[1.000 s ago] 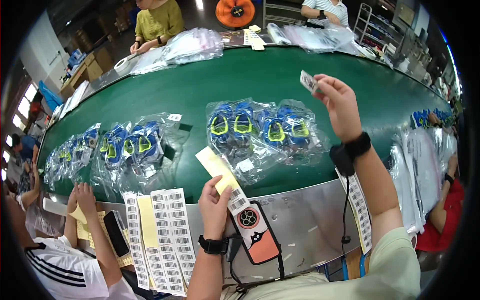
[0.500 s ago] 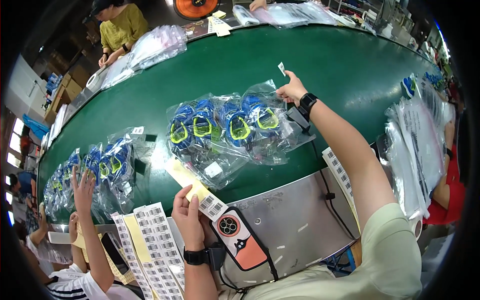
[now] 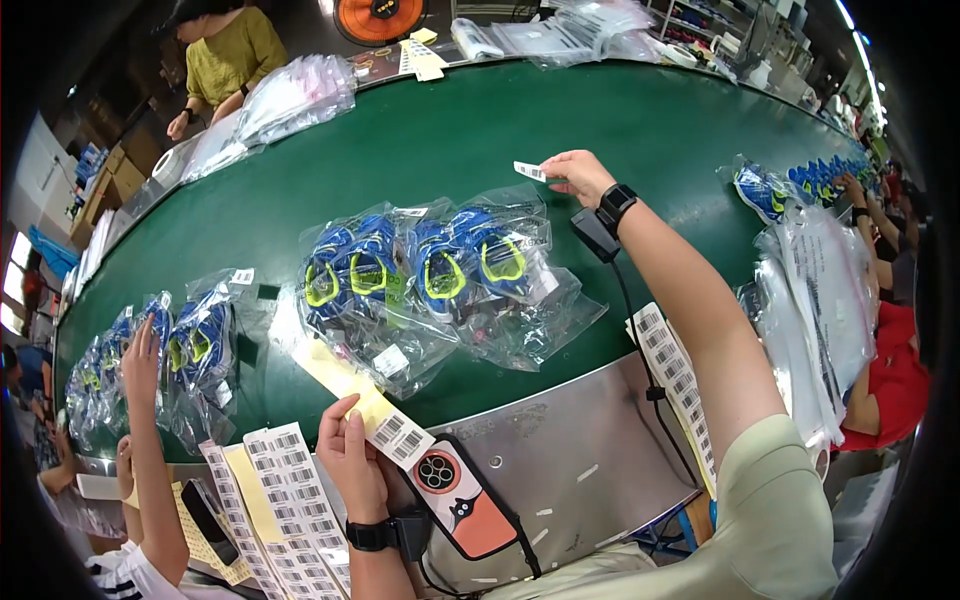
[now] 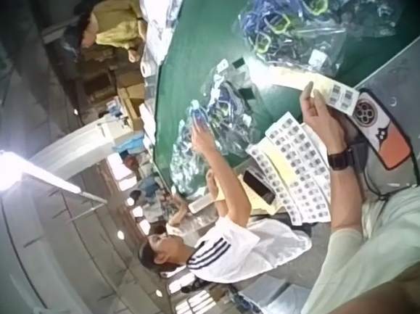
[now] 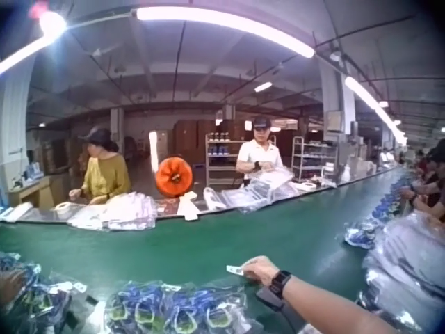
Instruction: Apply labels to bagged shoes on an assembly line.
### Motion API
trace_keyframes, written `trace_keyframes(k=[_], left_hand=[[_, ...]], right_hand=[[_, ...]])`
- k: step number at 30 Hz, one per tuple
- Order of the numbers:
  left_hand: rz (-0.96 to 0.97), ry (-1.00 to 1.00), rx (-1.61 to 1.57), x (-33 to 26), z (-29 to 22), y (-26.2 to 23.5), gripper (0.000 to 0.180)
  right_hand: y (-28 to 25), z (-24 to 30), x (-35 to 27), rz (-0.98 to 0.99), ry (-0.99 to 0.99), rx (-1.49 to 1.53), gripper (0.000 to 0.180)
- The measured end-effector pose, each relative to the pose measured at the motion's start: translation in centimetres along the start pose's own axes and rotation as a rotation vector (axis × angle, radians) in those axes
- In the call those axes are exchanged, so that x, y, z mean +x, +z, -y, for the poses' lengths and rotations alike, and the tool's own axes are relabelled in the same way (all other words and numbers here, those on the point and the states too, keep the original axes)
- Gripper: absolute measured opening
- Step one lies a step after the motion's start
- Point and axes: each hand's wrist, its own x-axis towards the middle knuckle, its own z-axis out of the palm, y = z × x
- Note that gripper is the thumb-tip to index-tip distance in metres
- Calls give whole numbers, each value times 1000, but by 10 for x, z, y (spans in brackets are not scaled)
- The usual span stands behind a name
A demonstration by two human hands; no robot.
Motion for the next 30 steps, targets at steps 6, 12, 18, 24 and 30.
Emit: trace_keyframes(k=[6,12,18,24,30], left_hand=[[-26,-14,-3,-1,-2,6,20],[8,0,-10,1,-2,5,20],[27,-20,-49,-1,-1,8,20],[-11,130,-84,8,5,-5,12],[77,92,-23,-18,-18,-14,11]], right_hand=[[16,-9,23,71,14,-268,9],[27,-22,33,7,-38,-367,9],[53,-14,2,-78,-375,-1002,28],[60,16,-6,-138,-220,-1107,60],[153,94,-143,378,-524,-287,10]])
